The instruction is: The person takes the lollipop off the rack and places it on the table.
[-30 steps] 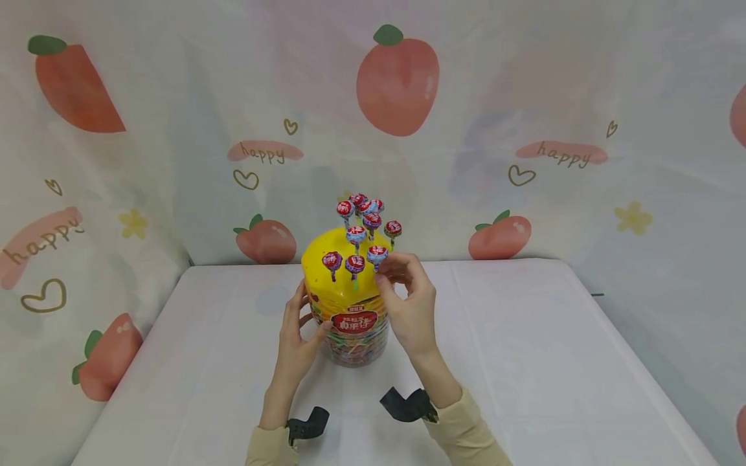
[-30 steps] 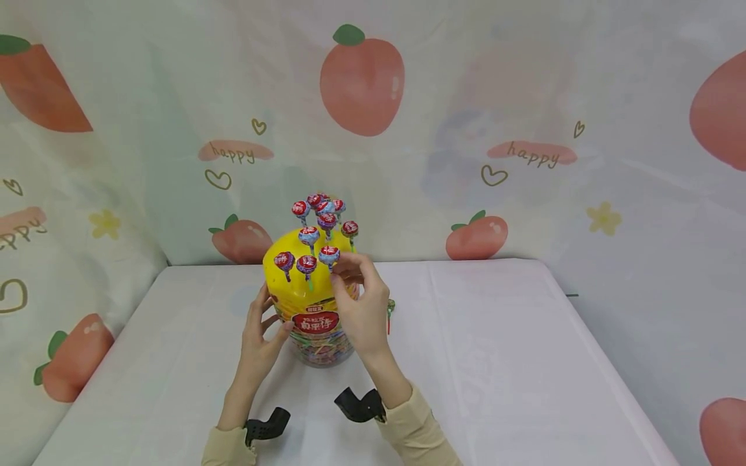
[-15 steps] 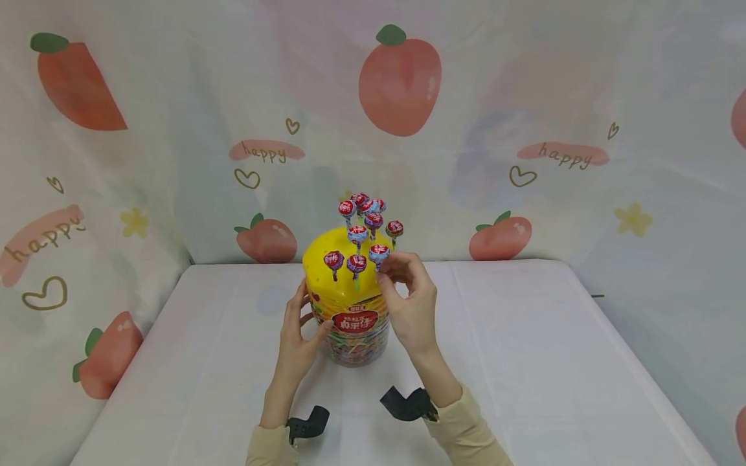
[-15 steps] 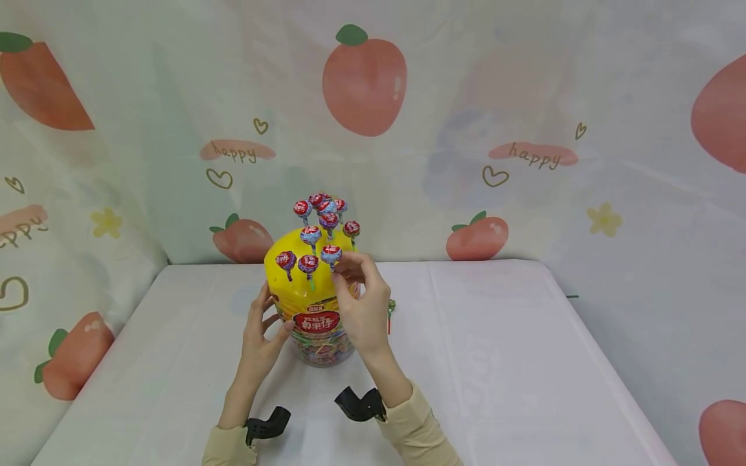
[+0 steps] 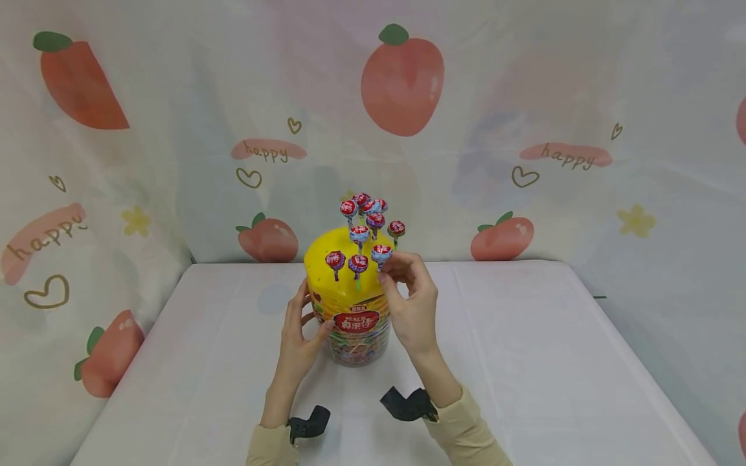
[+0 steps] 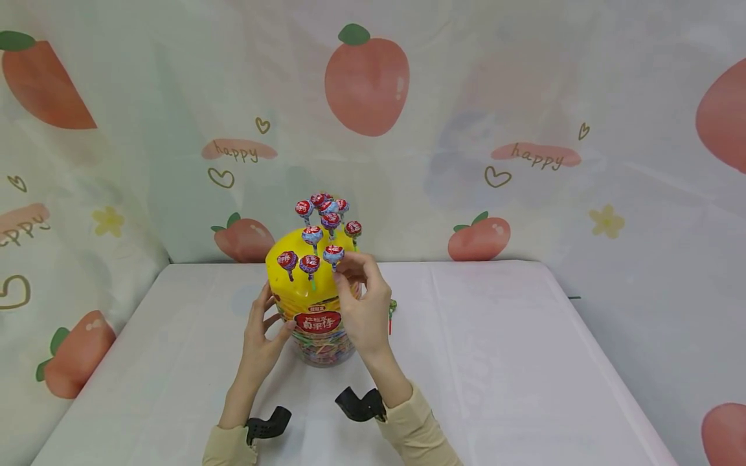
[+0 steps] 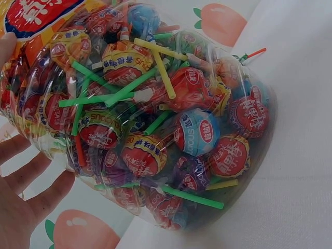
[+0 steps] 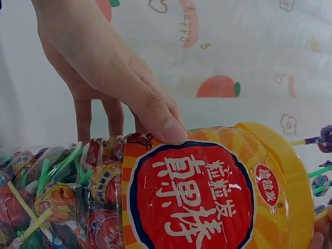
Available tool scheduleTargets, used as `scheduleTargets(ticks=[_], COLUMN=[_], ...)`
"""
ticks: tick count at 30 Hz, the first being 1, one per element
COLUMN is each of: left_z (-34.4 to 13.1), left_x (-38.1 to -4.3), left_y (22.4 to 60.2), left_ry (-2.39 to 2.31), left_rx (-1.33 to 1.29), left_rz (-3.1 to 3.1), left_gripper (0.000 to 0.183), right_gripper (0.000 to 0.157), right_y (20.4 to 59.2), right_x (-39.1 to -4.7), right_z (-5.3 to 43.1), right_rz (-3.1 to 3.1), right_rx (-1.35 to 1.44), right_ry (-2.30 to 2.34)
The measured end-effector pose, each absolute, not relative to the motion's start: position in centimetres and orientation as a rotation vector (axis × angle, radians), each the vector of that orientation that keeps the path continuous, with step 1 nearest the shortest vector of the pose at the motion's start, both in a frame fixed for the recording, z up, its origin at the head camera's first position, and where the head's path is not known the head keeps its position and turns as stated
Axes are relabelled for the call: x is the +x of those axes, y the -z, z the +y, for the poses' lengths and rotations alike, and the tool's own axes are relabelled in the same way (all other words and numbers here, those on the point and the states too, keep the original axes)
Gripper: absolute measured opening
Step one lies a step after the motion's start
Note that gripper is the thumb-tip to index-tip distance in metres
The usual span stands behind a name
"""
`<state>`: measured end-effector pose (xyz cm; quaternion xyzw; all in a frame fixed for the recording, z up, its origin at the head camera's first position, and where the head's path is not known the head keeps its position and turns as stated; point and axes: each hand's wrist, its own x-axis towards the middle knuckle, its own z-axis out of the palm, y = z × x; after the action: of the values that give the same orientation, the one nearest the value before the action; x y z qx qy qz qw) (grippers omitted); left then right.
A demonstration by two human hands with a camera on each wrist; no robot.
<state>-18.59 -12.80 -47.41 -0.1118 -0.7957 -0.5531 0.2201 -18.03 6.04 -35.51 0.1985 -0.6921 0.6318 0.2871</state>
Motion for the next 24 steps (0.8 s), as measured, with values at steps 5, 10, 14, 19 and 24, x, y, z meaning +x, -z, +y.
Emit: scheduleTargets(ticks=[5,10,14,19,24], left_z=[-12.4,-12.2,-12.5,-12.8,-12.9], left_x=[-17.9,-17.2,-17.9,-18.6,-18.6], left_y=[46.2,44.9,46.1,47.5,47.6], left_ry=[1.547,1.534,1.536,1.508,1.485], left_rx=[-0.282,-0.305,-0.310,-0.324,-0.346], left_rz=[-2.221,-2.218,-2.201,-2.199,-2.194], left_gripper=[0.082,0.079,0.083,0.086,0.085], right_gripper=[0.025,0.025,0.025,0.025,0.026], right_y=[35.3,34.7,34.5,34.9,35.5], right_x=[-18.1,-18.3,-18.2,-17.9,-18.0], right_z=[6.0,6.1,6.2,6.8,7.8], right_rz=[-1.821,-1.790,-1.779,-1.770,-1.786], right_rx=[0.561,0.587,0.594,0.567,0.511], right_ry=[-1.656,-1.639,-1.668,-1.704,-1.734])
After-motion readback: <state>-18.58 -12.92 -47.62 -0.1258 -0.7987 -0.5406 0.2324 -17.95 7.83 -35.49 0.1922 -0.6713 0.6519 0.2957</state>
